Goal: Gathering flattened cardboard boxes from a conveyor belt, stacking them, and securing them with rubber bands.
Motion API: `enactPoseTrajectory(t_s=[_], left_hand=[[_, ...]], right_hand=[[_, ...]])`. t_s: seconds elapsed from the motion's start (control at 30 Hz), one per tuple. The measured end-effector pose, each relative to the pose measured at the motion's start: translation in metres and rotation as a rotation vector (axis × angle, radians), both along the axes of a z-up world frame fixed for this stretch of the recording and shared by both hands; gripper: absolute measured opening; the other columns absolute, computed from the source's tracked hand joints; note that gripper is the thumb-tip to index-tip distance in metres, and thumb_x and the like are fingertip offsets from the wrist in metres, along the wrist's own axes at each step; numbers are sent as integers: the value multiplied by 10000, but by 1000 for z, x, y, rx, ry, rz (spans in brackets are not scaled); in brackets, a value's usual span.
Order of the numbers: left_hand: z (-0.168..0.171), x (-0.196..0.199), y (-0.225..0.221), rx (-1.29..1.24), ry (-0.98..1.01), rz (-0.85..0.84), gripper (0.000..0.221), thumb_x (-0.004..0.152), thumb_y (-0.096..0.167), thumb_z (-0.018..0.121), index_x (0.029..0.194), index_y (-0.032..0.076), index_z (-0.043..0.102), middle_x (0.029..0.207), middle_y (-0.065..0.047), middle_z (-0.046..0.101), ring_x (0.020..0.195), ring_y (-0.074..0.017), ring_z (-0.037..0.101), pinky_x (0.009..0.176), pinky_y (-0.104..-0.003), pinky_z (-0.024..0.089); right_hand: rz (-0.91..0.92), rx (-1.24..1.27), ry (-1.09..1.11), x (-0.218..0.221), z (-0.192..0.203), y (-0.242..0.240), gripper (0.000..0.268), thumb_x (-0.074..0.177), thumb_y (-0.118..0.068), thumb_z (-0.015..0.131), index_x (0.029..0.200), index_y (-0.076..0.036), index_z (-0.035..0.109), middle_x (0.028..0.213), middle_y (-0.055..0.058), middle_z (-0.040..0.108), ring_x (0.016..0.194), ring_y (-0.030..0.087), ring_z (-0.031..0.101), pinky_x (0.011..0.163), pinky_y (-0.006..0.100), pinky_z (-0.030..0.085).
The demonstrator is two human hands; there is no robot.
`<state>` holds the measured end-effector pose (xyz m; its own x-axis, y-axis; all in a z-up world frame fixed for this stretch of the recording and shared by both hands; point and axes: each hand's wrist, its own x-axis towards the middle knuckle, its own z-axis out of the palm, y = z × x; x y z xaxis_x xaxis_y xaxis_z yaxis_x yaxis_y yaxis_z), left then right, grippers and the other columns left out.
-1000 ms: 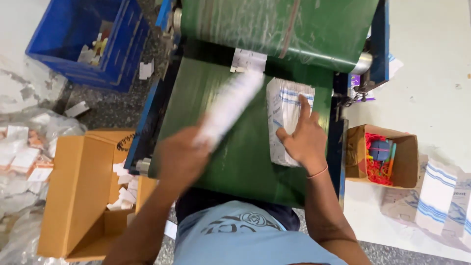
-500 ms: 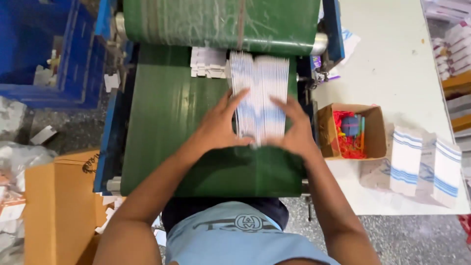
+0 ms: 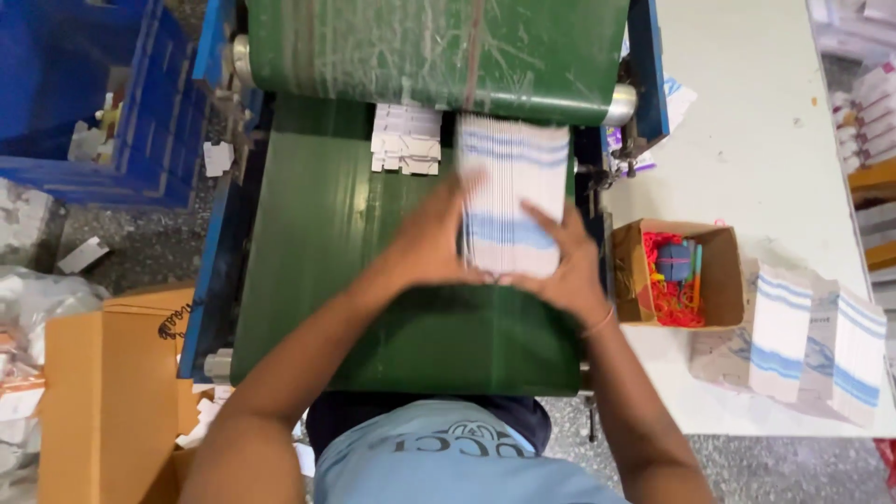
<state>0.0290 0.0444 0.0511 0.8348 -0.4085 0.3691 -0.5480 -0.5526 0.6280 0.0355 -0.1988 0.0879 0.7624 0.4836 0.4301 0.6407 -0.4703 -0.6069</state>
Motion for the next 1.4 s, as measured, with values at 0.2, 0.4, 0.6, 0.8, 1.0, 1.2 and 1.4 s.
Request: enactPoseTrajectory(t_s=[0.2, 0.4, 0.6, 0.8, 1.0, 1.2, 1.4], left_hand=[[-3, 5, -5, -102, -7, 35, 1500, 457, 511, 1041, 1592, 134, 135, 1542, -456, 130, 1388, -650, 266, 1074, -633, 333], [-8, 4, 7, -184, 84, 37, 1342, 537, 496, 994, 1612, 216, 241, 1533, -299, 352, 1373, -499, 473, 1096, -533, 478], [4, 26, -6, -45, 101, 51, 1420, 412, 521, 975, 1590, 225, 240, 1610, -304, 214, 1417, -532, 383, 1070, -544, 460], [-41, 23, -21, -306, 3, -86, 1618, 521, 606, 983, 1664, 106, -46, 1715, -298, -3, 1565, -526, 205, 1189, -547, 403], [-63, 21, -17, -335, 95, -146, 1631, 513, 572, 998, 1686, 115, -39, 1752, -253, -17, 1621, -456, 136, 1249, -532, 363], [-29, 6, -16, -485, 401, -124, 1477, 483, 491, 961, 1636, 114, 118, 1752, -198, 91, 1024, -338, 620, 837, -367, 595], [-121, -1, -3, -1636, 888, 243, 644, 937, 180, 720, 1483, -63, 479, 1403, -292, 524, 1072, -259, 654, 924, -399, 604]], right_hand=[[7, -78, -88, 2, 18, 14, 967, 610, -468, 945, 1423, -71, 604, 1430, 296, 535, 1281, 421, 610, 1049, 449, 517], [-47, -45, 14, 10, 14, 8, 983, 629, -532, 921, 1442, -92, 585, 1405, 238, 576, 1244, 388, 656, 1044, 440, 548], [41, -138, -4, 24, 31, 5, 1011, 653, -537, 890, 1477, -66, 543, 1442, 269, 539, 1264, 433, 620, 1029, 471, 530], [-222, -367, 334, 46, 52, 34, 1345, 622, -515, 851, 1632, 14, 137, 1269, 290, 647, 1113, 463, 661, 924, 481, 533], [-501, -607, 264, 46, 45, 73, 1256, 683, -534, 770, 1553, 115, 139, 1236, 344, 618, 987, 467, 689, 808, 505, 573], [-467, -590, 251, 37, 43, 64, 1208, 689, -456, 750, 1564, 114, 142, 1248, 323, 619, 993, 458, 692, 821, 500, 572], [-466, -546, 235, 28, 38, 62, 1181, 715, -463, 746, 1570, 104, 158, 1241, 328, 620, 1021, 451, 690, 825, 487, 574]])
